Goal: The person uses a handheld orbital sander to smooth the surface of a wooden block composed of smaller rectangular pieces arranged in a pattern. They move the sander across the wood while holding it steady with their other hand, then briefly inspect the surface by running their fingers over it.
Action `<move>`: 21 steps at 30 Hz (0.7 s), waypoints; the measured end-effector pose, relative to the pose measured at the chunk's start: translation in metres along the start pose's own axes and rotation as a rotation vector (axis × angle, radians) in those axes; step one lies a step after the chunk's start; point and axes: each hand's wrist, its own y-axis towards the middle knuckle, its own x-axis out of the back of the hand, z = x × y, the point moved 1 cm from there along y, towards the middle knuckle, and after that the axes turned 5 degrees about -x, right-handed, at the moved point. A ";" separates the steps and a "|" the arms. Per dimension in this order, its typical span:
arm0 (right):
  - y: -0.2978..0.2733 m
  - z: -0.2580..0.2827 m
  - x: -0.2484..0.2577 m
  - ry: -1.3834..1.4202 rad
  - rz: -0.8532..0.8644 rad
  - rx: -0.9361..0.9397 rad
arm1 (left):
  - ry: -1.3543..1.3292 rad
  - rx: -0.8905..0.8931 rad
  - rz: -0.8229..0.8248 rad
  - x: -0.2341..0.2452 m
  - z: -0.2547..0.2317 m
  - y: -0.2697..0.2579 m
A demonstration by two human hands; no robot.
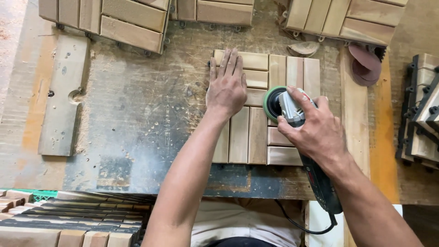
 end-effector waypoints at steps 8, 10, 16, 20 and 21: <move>0.010 -0.015 0.014 0.011 0.027 -0.112 | -0.009 -0.013 -0.029 -0.006 0.002 0.000; 0.011 -0.023 0.020 0.008 0.056 -0.169 | -0.004 -0.023 -0.049 -0.007 0.002 0.000; 0.003 -0.040 0.034 0.059 0.051 -0.337 | -0.003 -0.030 -0.063 -0.007 0.000 0.000; -0.014 -0.040 0.031 0.052 0.081 -0.361 | 0.049 -0.024 -0.019 -0.011 -0.001 -0.006; -0.017 -0.039 0.029 0.048 0.086 -0.355 | 0.081 -0.031 -0.004 -0.013 -0.001 -0.006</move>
